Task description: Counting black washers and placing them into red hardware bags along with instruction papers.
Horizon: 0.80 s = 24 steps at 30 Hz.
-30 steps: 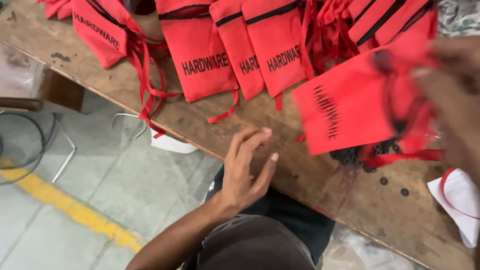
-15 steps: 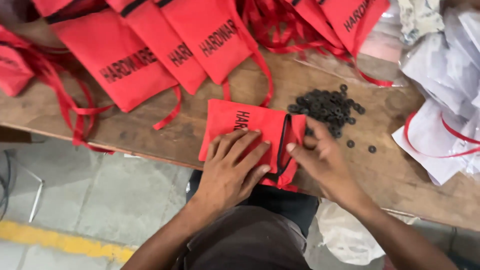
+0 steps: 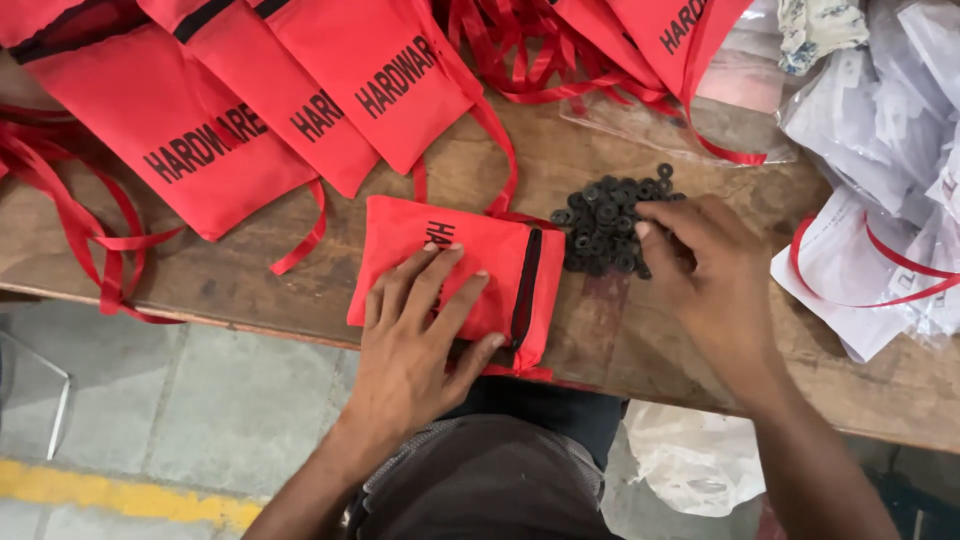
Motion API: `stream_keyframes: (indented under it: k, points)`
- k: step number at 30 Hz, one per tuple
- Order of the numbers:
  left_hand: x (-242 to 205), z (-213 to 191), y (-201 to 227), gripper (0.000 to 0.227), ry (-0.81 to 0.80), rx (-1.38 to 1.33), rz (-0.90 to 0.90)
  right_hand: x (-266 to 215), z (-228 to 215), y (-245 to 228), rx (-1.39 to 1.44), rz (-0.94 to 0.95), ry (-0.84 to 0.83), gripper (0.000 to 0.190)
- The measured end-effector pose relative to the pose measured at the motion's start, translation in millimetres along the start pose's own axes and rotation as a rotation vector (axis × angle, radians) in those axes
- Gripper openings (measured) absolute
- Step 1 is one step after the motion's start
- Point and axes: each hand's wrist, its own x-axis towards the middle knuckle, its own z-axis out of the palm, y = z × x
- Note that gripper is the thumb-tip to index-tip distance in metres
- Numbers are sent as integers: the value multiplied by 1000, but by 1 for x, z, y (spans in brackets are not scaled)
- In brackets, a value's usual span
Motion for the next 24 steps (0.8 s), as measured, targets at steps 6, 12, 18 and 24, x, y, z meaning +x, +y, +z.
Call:
stream_keyframes:
  k: [6,12,18,24]
  points:
    - [6,-13,24,46,89,-312,-14,18,14,12,-108,-224,-14,30]
    - [5,-6,31,42,98,-554,-31,19,21,10,-64,-95,-23,22]
    - [0,3,31,41,48,-671,-34,5,18,13,6,-80,55,14]
    - [-6,5,33,37,12,-777,-49,-25,14,12,-43,-48,110,17]
